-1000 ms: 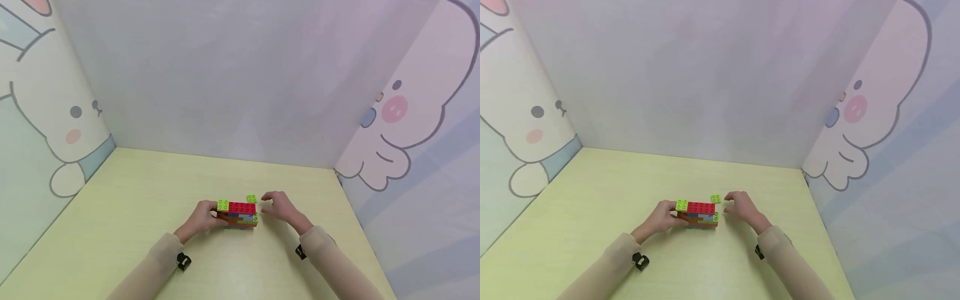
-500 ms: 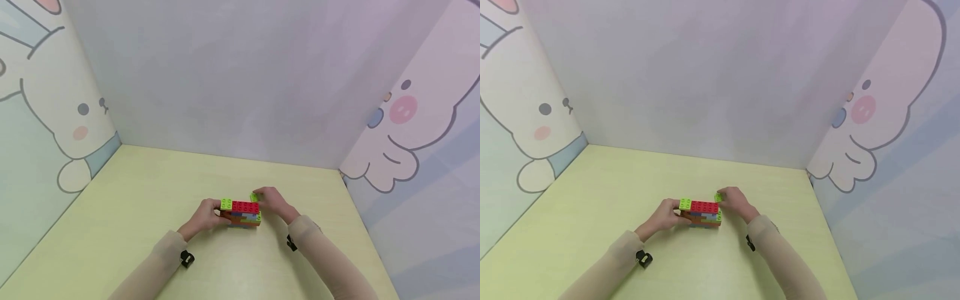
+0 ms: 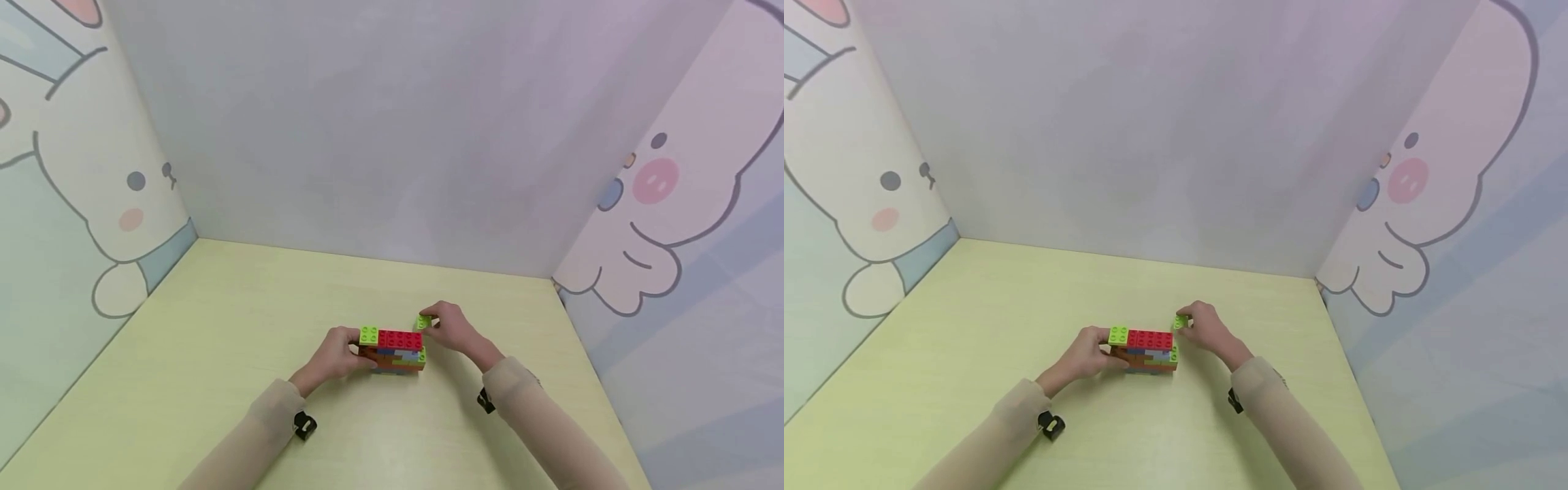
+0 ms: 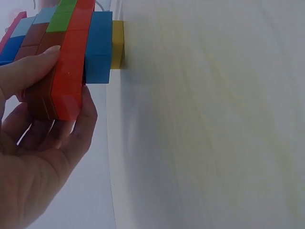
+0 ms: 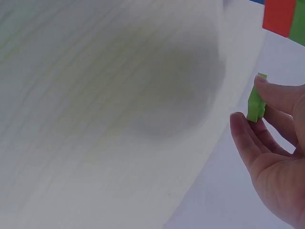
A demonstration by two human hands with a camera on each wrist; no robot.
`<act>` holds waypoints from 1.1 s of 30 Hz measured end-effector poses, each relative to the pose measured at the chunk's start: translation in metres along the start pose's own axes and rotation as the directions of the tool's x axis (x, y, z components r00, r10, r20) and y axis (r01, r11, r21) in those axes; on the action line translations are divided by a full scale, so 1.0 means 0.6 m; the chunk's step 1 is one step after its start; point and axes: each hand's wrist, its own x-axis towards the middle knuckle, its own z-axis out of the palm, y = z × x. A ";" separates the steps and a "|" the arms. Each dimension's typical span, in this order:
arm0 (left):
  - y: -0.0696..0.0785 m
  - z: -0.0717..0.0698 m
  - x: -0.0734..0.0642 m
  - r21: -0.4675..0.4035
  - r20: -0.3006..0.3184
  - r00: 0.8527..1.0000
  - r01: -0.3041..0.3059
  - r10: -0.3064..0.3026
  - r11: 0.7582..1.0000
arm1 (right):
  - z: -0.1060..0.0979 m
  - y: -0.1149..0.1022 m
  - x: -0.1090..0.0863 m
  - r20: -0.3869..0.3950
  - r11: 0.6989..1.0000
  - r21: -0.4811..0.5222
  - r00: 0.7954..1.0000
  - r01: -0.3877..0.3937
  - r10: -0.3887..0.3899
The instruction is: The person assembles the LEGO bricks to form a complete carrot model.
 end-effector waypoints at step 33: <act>0.003 -0.002 0.000 0.022 0.004 1.000 -0.001 0.000 1.000 | -0.076 -0.106 -0.089 0.053 0.974 0.209 0.993 0.089 -0.102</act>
